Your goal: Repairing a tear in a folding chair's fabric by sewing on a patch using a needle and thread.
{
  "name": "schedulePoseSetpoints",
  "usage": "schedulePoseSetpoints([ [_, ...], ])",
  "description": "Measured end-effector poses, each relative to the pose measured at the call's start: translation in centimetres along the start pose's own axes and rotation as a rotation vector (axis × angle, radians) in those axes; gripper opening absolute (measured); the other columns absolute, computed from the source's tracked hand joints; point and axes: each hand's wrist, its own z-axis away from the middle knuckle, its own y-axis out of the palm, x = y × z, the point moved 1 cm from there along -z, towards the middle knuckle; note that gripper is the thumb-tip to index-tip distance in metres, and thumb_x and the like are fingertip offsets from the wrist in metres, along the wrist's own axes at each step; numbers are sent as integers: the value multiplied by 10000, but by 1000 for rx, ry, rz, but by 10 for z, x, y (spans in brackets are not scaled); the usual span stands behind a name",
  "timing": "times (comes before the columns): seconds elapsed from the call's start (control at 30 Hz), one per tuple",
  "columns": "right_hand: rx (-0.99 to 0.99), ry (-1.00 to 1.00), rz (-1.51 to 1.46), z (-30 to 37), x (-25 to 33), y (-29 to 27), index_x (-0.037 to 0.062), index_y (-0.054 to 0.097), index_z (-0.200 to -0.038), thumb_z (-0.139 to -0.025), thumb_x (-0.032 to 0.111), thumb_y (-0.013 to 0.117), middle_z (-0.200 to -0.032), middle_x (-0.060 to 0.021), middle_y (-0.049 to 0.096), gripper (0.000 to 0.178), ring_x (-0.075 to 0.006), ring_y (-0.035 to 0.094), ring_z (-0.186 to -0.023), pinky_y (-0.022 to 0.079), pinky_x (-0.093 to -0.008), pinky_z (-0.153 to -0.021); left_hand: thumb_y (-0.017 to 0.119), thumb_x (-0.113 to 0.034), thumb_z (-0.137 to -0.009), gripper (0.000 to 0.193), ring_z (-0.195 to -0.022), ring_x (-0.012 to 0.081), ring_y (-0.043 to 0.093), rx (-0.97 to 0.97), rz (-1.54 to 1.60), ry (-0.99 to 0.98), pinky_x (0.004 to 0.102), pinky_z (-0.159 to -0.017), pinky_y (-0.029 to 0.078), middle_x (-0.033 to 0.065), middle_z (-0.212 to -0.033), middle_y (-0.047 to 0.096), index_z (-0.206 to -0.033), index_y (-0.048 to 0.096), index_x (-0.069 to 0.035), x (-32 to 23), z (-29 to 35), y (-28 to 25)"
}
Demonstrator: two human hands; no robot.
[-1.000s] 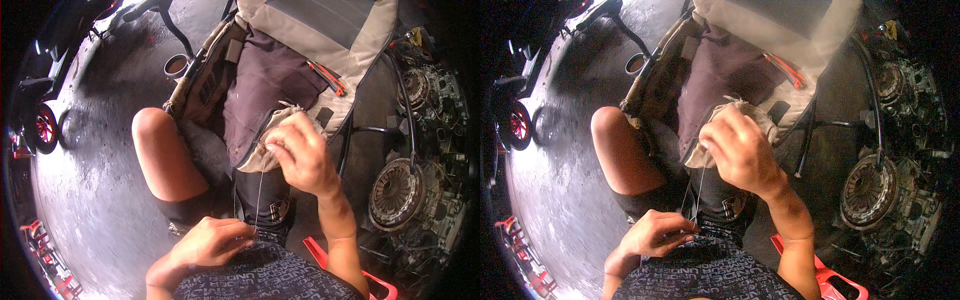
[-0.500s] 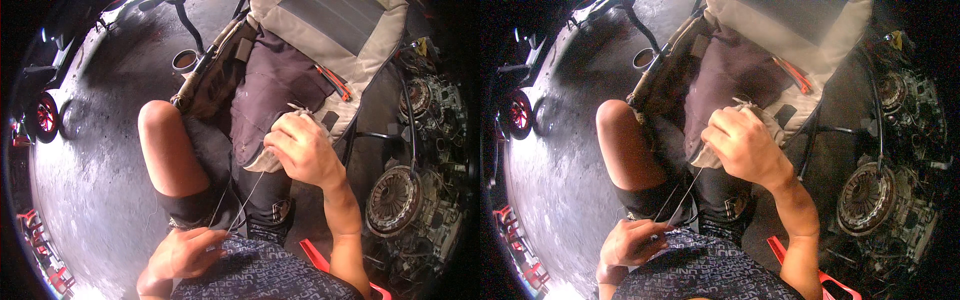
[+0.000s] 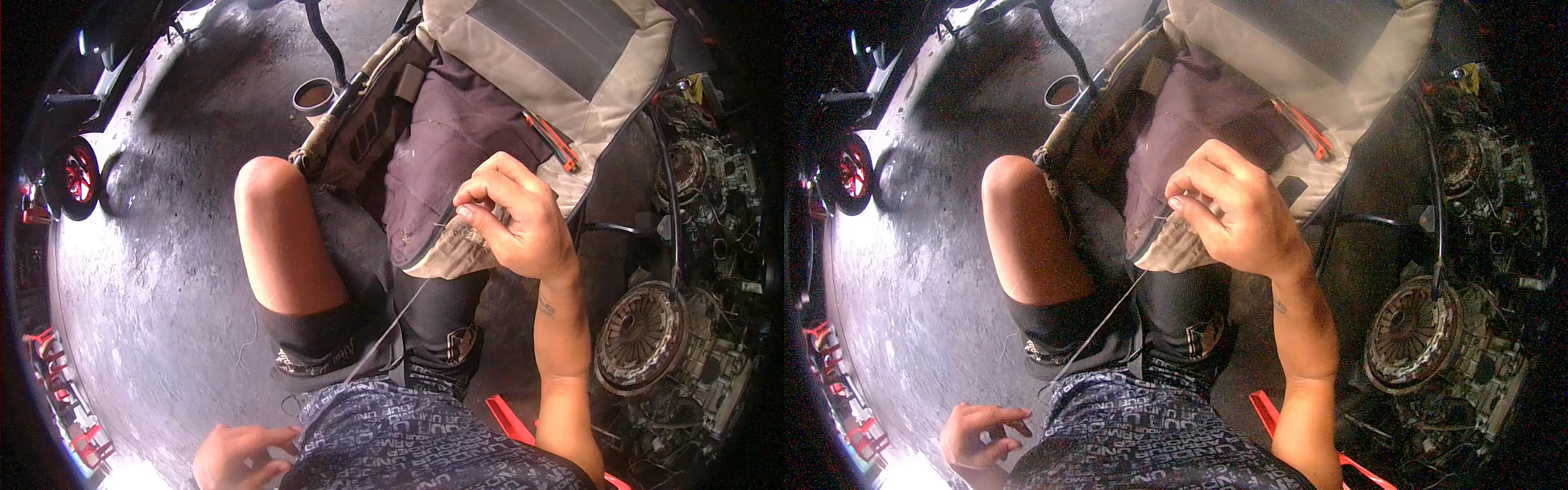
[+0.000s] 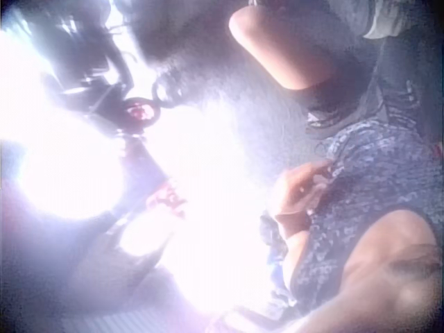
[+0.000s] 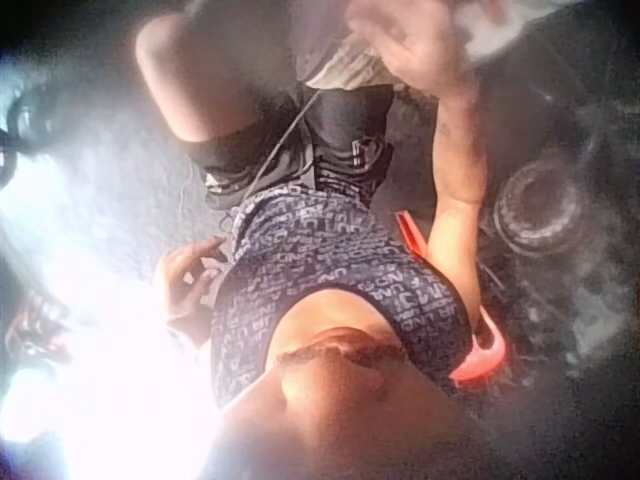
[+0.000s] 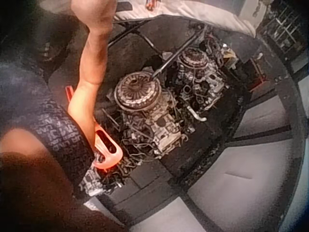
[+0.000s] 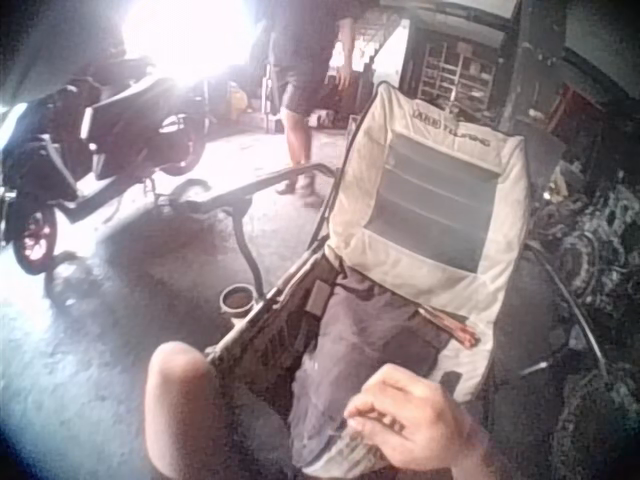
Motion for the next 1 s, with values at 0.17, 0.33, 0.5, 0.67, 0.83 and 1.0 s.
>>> schedulePoseSetpoints([
  [0.17,-185,64,153,16,-14,-22,21,674,-894,-785,-8,716,-868,-99,622,120,-223,619,-783,498,-332,-707,700,32,-811,297,-644,169,682,-215,-110,-416,294,-563,512,136,-876,677,-1105,699,-9,31,-17,10],
  [0.33,-512,153,471,41,-81,-60,36,668,-1057,-792,23,736,-964,-91,652,274,-232,617,-816,499,-341,-732,717,90,-752,291,-639,197,637,-763,-319,16,294,-606,507,131,-919,678,-1018,725,-25,4,-85,11],
  [0.5,-452,305,785,62,-157,-77,50,449,-1447,-760,137,786,-1432,-291,449,770,-441,451,-1324,391,-464,-1099,787,-48,-747,295,-811,268,682,-579,-288,520,354,-697,566,109,-947,670,-1030,703,-48,-43,-203,40],
  [0.67,-361,361,619,58,-166,-65,21,477,-1418,-791,199,768,-1358,-244,540,714,-429,494,-1272,417,-460,-1072,780,-79,-780,236,-853,291,690,-534,-395,613,371,-718,573,125,-996,679,-1004,709,-56,-36,-254,52],
  [0.83,-282,430,834,45,-171,-69,20,518,-1381,-835,248,735,-1217,-233,604,630,-409,570,-1121,461,-453,-982,761,-28,-758,194,-786,270,675,-556,-426,713,355,-659,562,93,-895,660,-938,696,-60,-35,-265,48],
  [1.0,-416,571,692,53,-168,-71,-25,552,-1302,-814,182,746,-1122,-231,631,565,-394,623,-1030,504,-452,-895,752,1,-768,165,-757,271,674,-503,-394,670,354,-650,554,104,-879,663,-916,694,-40,-42,-268,46],
])
